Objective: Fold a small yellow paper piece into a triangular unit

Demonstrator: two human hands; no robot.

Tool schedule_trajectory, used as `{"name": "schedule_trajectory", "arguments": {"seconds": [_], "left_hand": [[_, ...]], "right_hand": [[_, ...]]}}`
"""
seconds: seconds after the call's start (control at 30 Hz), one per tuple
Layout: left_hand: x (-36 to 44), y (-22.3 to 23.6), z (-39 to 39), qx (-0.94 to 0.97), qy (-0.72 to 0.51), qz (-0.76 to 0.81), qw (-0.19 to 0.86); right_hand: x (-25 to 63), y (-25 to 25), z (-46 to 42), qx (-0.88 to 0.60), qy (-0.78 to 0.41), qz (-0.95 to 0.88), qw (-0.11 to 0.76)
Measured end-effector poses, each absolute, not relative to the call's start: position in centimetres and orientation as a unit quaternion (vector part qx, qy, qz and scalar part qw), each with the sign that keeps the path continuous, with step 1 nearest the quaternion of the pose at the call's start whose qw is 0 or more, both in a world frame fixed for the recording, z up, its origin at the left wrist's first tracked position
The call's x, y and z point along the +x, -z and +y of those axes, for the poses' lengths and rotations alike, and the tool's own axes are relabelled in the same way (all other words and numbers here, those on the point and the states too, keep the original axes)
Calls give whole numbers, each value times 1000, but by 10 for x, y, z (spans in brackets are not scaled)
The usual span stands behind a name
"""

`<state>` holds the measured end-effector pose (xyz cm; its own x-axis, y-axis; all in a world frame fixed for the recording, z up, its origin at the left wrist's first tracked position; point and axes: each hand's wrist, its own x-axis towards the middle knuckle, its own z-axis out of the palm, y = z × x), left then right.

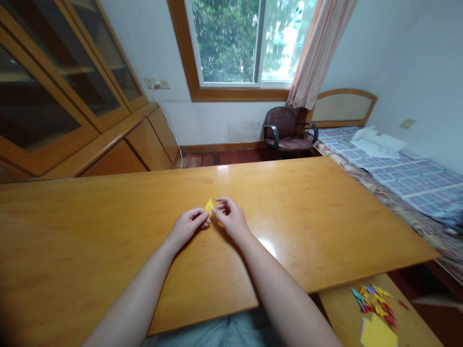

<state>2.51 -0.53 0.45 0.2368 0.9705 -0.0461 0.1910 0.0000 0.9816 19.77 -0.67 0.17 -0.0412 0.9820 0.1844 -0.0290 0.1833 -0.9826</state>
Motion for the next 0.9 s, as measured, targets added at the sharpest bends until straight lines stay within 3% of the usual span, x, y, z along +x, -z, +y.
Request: {"name": "schedule_trajectory", "arguments": {"seconds": [0.9], "left_hand": [[24, -3, -5, 605, -387, 483, 501]], "right_hand": [[197, 2, -5, -429, -472, -552, 537]]}}
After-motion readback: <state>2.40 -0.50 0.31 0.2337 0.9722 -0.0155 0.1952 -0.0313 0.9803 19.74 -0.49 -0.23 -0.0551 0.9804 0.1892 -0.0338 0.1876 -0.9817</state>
